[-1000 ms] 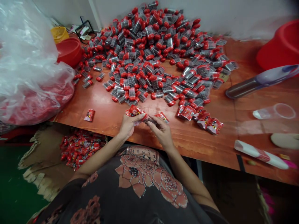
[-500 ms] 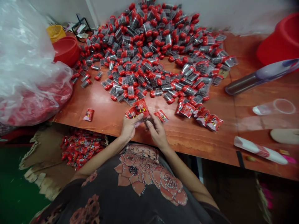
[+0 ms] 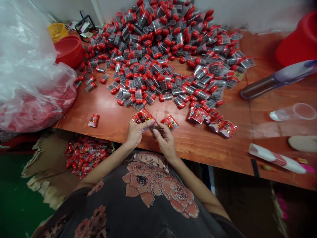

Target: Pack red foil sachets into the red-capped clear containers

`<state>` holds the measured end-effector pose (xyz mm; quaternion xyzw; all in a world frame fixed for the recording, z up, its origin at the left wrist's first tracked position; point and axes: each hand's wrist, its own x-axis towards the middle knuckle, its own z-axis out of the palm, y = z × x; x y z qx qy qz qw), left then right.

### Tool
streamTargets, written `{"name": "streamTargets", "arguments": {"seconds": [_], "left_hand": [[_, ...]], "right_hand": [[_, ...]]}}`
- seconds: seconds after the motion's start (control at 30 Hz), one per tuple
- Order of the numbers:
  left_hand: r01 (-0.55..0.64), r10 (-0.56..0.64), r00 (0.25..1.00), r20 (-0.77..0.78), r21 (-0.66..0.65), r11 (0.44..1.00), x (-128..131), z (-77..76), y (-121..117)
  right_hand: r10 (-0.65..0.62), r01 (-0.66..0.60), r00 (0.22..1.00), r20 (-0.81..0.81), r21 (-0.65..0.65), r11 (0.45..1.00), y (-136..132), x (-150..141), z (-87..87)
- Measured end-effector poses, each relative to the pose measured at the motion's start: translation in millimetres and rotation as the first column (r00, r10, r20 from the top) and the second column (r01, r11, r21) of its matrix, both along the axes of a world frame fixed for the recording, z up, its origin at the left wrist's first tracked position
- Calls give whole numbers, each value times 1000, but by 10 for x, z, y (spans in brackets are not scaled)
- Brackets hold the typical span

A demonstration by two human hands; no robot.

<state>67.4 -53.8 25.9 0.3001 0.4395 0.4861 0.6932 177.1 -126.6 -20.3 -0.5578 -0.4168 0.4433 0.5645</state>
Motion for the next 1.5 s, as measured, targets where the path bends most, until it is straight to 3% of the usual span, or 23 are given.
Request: {"name": "streamTargets", "arguments": {"seconds": [0.23,0.4,0.63,0.83,1.07,1.33,1.4,1.5], "left_hand": [[129,-134,989,-68,-71,989,-44,60,25],[186,-193,978,-78,-85,979,-49,-21,8],[30,-28,999,20,-83,996,-65,-136,0],[126,-124,992,22,-127,984,-60,-126,-71],[75,-75,997,7,-134,988,-127,-126,1],[213,-213,977,15,-161,964,-97,-150,-70],[204,-199,979,47,-196,959,-78,-202,-73],[101,-82,993,79,-267,958,-95,-282,-24]], "right_hand": [[15,-15,996,-90,4,1000,10,-38,90],[6,-8,994,-105,-19,1000,12,-15,95],[34,-46,986,-161,-72,996,43,78,44],[4,-22,978,-207,-85,996,32,60,55],[67,-96,969,-238,-112,989,62,82,76],[-77,42,979,-189,-181,983,77,94,-2],[-101,70,982,-160,-191,979,58,135,-45],[-142,128,989,-45,-225,966,-6,264,-138]]}}
